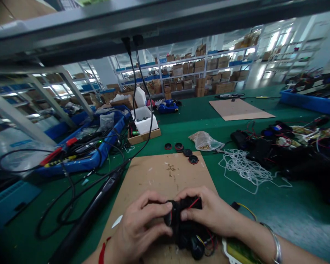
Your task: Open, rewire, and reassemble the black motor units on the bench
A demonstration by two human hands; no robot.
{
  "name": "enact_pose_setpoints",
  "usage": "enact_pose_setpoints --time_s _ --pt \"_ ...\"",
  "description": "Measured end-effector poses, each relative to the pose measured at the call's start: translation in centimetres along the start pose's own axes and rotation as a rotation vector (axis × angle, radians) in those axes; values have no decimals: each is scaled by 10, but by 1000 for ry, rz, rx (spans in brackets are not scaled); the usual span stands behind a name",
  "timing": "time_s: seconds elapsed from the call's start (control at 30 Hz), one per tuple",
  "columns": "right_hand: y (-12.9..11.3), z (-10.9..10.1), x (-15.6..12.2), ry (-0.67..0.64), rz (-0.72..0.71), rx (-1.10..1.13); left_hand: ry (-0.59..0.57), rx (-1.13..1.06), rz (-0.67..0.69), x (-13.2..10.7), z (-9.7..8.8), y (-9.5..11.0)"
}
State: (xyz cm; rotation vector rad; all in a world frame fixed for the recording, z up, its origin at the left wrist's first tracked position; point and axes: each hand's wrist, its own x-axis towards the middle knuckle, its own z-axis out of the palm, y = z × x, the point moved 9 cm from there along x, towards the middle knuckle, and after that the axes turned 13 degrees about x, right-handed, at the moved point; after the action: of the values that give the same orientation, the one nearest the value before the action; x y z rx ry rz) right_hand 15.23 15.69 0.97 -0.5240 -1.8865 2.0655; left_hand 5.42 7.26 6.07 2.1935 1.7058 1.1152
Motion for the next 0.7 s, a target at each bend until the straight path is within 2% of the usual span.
enact_pose_setpoints --time_s 0.1,0.13,0.17,0.27,0.33,0.4,0.5,0.57,0.63,0.7 --pt "-6 -3 -1 73 -36 -119 -14 -43 -218 0 2 -14" --pt "-8 -5 -1 95 -42 -151 -16 -46 -240 -1 2 -15" --pt "-8 -5 -2 102 -40 -155 -20 -29 -207 0 3 -12" --pt "-1 -2 -1 30 2 -33 -43 116 88 -1 4 11" --pt "2 -1 0 -5 19 40 -50 173 218 -4 5 19" --pt "3 -2 1 -3 17 58 -42 125 180 -2 3 15" --pt "1 -4 1 29 -5 15 -39 31 3 2 2 1" --pt "0 -6 0 49 -15 -31 -33 39 -58 3 2 -3" --pt "2 -7 0 46 -3 -25 -30 98 10 2 1 4" --pt "7 -5 -1 6 34 32 -35 191 160 -1 2 16"
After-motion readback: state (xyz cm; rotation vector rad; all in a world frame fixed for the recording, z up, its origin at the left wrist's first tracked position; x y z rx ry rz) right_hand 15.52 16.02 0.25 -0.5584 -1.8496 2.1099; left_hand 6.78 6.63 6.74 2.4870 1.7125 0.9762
